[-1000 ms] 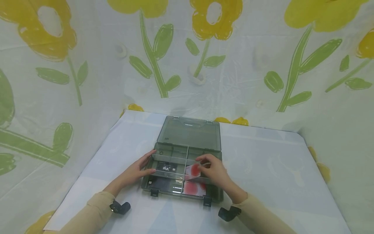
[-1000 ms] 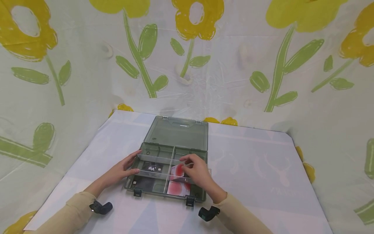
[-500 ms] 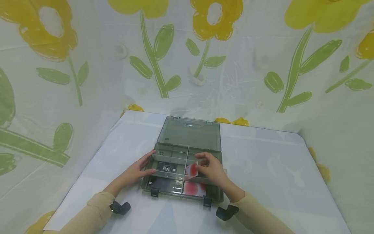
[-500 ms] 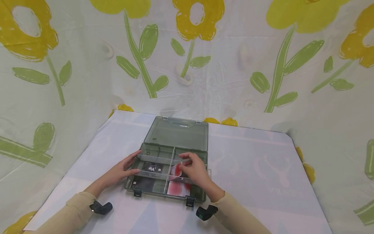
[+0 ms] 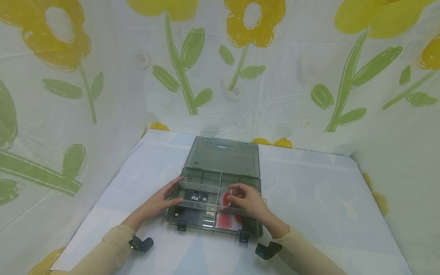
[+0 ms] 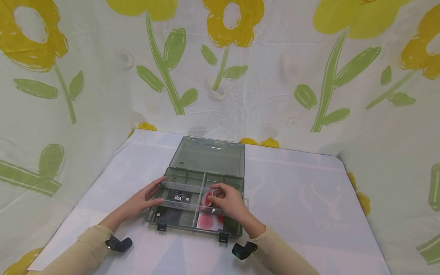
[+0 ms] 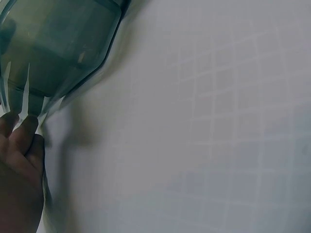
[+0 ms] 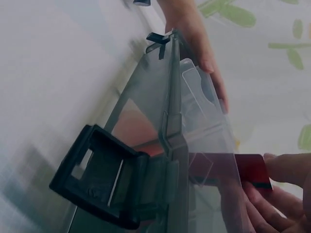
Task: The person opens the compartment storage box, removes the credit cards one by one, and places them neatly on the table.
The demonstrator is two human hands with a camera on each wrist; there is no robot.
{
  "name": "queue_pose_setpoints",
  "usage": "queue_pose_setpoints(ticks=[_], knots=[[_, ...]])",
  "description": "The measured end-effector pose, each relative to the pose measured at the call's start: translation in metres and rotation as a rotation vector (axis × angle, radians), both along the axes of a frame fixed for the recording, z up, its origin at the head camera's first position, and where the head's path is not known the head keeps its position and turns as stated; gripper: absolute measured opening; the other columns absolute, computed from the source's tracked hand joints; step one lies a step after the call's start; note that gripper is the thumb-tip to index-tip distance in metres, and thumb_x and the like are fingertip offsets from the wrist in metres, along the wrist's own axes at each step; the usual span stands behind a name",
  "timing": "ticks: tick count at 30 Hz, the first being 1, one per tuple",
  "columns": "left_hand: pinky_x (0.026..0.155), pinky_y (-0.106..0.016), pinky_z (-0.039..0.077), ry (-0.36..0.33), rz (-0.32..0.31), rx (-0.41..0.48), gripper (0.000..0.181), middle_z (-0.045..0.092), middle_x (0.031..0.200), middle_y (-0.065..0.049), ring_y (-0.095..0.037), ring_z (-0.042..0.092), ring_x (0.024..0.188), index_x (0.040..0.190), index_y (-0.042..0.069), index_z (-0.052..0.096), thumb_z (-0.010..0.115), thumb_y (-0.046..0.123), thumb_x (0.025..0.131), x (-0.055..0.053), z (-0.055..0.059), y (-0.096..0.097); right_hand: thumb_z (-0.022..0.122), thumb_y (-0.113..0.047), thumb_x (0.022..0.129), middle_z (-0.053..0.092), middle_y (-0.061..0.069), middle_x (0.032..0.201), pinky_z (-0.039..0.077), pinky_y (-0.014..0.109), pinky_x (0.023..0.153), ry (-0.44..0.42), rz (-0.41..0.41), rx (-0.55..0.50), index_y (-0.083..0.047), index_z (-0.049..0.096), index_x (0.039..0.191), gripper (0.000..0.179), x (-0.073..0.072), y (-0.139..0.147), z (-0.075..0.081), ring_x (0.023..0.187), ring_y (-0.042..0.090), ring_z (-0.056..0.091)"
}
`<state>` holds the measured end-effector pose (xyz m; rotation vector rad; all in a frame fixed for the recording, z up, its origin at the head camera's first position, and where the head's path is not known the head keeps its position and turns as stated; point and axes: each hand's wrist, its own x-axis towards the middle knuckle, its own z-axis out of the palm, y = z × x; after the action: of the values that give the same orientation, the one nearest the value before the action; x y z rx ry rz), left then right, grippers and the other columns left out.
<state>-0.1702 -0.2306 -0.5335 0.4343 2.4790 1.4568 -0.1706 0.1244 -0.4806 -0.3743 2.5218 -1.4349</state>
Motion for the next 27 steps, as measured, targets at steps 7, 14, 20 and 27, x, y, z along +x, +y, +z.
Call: queue_pose_setpoints(ticks=[7, 14, 20, 27], knots=[[0.122, -0.056, 0.021, 0.002, 0.001, -0.001, 0.082, 0.016, 0.169, -0.013, -0.044, 0.019, 0.151, 0.163, 0.024, 0.025, 0.073, 0.034, 0.096, 0.001, 0.0, 0.001, 0.077, -0.03, 0.092, 0.074, -0.004, 0.093, 0.058, 0.033, 0.072, -0.008, 0.053, 0.06, -0.012, 0.063, 0.131, 0.046, -0.001, 0.001, -0.002, 0.085, 0.012, 0.069], [0.123, -0.056, 0.019, -0.004, 0.004, 0.008, 0.083, 0.015, 0.169, -0.013, -0.044, 0.018, 0.152, 0.162, 0.024, 0.026, 0.073, 0.033, 0.095, 0.001, 0.0, 0.001, 0.074, -0.022, 0.093, 0.072, -0.004, 0.091, 0.057, 0.031, 0.068, 0.005, 0.068, 0.074, -0.01, 0.062, 0.132, 0.042, 0.0, 0.002, 0.001, 0.081, 0.012, 0.066], [0.122, -0.056, 0.02, 0.002, 0.001, 0.006, 0.082, 0.016, 0.169, -0.013, -0.044, 0.018, 0.152, 0.163, 0.024, 0.026, 0.073, 0.032, 0.096, 0.001, 0.001, 0.001, 0.072, -0.017, 0.094, 0.071, -0.001, 0.093, 0.06, 0.032, 0.072, -0.007, 0.05, 0.062, -0.011, 0.062, 0.13, 0.037, 0.0, 0.005, 0.001, 0.084, 0.014, 0.067], [0.122, -0.056, 0.02, 0.006, -0.004, 0.006, 0.082, 0.016, 0.169, -0.013, -0.044, 0.018, 0.152, 0.162, 0.023, 0.026, 0.073, 0.031, 0.096, 0.001, 0.001, 0.001, 0.073, -0.014, 0.094, 0.07, 0.0, 0.093, 0.061, 0.033, 0.072, -0.006, -0.006, 0.058, -0.015, 0.064, 0.128, 0.035, 0.0, 0.01, 0.001, 0.081, 0.015, 0.066]])
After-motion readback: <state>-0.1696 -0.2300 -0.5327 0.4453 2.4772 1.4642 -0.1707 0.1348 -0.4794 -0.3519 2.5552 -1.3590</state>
